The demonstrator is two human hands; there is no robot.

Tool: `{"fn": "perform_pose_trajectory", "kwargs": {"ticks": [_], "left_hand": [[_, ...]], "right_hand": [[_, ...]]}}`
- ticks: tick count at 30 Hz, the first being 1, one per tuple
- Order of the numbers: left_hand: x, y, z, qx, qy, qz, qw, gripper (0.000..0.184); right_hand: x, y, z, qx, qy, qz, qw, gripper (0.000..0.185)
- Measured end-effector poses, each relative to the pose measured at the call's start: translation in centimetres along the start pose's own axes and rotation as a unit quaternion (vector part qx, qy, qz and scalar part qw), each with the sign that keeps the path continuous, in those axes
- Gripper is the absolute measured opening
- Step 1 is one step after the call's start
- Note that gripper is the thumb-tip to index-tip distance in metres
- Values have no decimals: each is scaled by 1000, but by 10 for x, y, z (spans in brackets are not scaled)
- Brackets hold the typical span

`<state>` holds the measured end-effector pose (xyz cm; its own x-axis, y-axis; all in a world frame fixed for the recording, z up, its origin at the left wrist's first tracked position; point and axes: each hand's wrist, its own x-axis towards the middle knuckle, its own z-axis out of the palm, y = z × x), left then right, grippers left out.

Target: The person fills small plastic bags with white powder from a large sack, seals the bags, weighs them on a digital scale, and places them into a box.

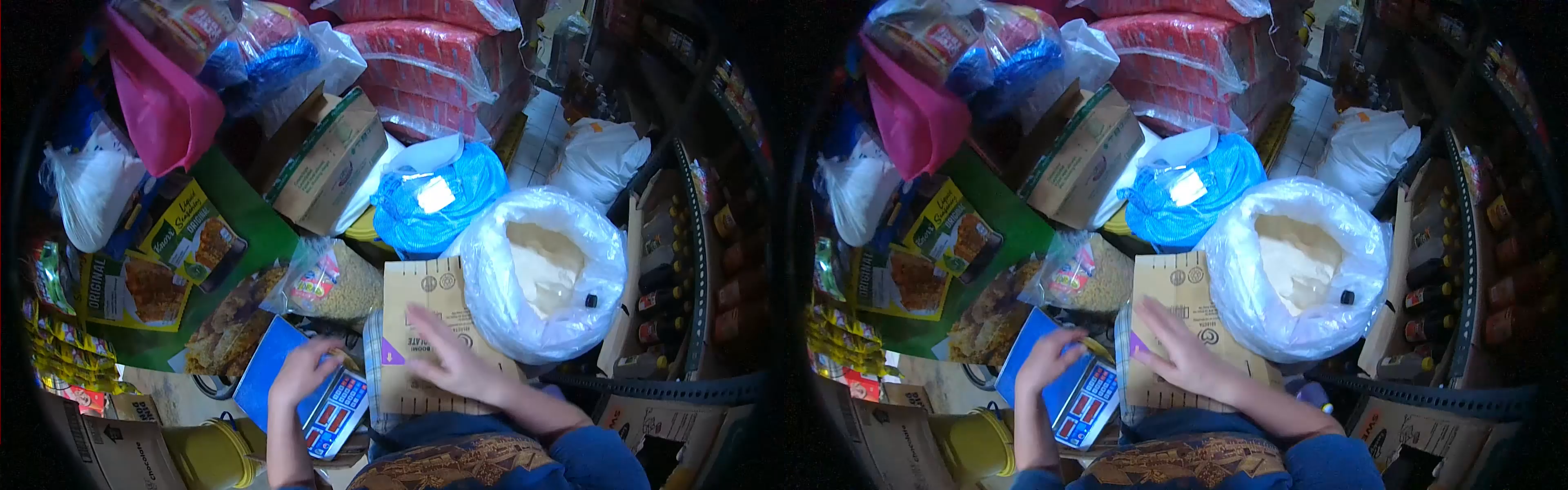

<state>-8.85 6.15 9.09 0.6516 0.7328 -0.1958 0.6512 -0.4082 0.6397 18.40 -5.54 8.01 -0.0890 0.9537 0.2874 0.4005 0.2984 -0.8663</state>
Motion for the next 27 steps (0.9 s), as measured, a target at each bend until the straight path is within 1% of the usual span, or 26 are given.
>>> {"fn": "perform_pose_trajectory", "kwargs": {"ticks": [1, 2, 3, 4, 5, 7, 9, 10, 12, 13, 15, 19, 20, 21, 22, 23, 25, 26, 27], "left_hand": [[36, 14, -6, 22, 18, 43, 999, 30], [73, 27, -10, 25, 43, 114, 992, 30], [111, 38, -13, 29, 69, 183, 980, 29], [149, 51, -14, 56, 115, 232, 964, 27], [188, 62, -16, 98, 109, 230, 962, 26], [264, 66, -6, 177, 173, 248, 937, 27], [329, 69, 13, 215, 202, 180, 938, 27], [356, 65, 21, 214, 204, 181, 938, 27], [400, 55, 38, 296, 169, 42, 939, 29], [413, 50, 44, 296, 168, 45, 939, 29], [426, 39, 55, 362, 136, -15, 922, 28], [427, 27, 58, 359, 143, -21, 922, 23], [426, 27, 55, 251, 160, -31, 954, 22], [424, 23, 52, 139, 176, -43, 974, 22], [419, 18, 47, 66, 227, 18, 971, 24], [415, 16, 46, 69, 226, 17, 971, 24], [405, 11, 40, 3, 212, 42, 976, 27], [399, 13, 39, 3, 215, 44, 976, 27], [392, 16, 41, 13, 189, 52, 981, 34]], "right_hand": [[-21, 28, 16, -70, -27, 19, 997, 61], [-42, 50, 27, -140, -55, 39, 988, 55], [-62, 63, 34, -139, -78, 39, 986, 52], [-66, 65, 32, -137, -103, 39, 984, 50], [-68, 70, 29, -135, -107, 39, 984, 50], [-59, 45, 10, 0, -122, 113, 986, 51], [-45, 29, -17, 0, -136, 127, 982, 51], [-41, 24, -29, 3, -152, 145, 978, 51], [-38, 23, -48, -26, -141, 139, 980, 51], [-36, 26, -55, -54, -129, 134, 981, 51], [-38, 37, -66, -49, -123, 133, 982, 50], [-38, 43, -77, -13, -105, 135, 985, 48], [-38, 45, -78, -11, -103, 137, 985, 48], [-38, 46, -79, -13, -89, 120, 989, 47], [-36, 46, -78, -14, -74, 103, 992, 46], [-35, 46, -78, -12, -72, 102, 992, 46], [-32, 44, -79, -34, -40, 67, 996, 37], [-28, 41, -78, -49, -20, 27, 998, 27], [-26, 41, -76, -53, -20, 25, 998, 27]]}}
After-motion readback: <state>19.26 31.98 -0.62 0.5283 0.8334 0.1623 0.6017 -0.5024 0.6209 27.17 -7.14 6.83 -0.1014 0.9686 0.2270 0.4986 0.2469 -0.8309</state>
